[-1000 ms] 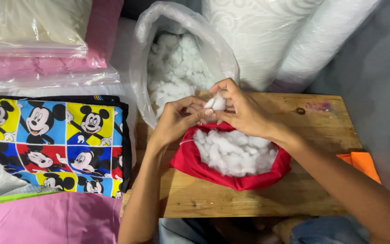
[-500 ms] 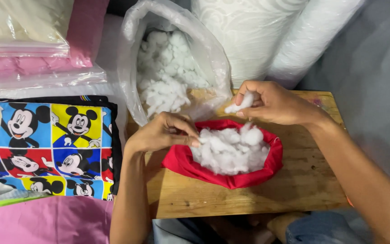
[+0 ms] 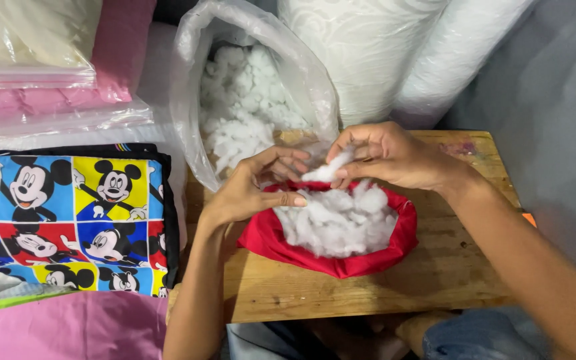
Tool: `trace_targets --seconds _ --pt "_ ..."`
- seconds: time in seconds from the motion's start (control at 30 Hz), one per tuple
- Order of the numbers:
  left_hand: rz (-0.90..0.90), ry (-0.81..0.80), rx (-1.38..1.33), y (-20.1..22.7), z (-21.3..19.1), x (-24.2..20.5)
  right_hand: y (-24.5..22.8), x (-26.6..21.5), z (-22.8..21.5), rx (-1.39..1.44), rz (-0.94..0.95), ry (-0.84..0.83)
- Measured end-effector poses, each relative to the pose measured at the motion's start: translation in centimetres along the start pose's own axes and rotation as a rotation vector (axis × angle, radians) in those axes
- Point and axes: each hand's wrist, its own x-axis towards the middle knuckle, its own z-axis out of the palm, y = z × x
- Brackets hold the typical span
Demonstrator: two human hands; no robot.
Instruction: Stuffing a red fabric pouch with white fiberfill material from a large storage bag.
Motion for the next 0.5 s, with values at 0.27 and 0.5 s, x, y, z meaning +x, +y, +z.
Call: trace_targets --seconds 0.27,0.5 --pt "0.014 0.150 -0.187 -0.7 1.6 0.5 0.3 0.9 0.6 -0.084 -0.044 0.050" --pt "-0.002 0.210 -0.123 -1.5 0.4 0.8 0.2 0.5 0.1 0.030 -0.136 0.061"
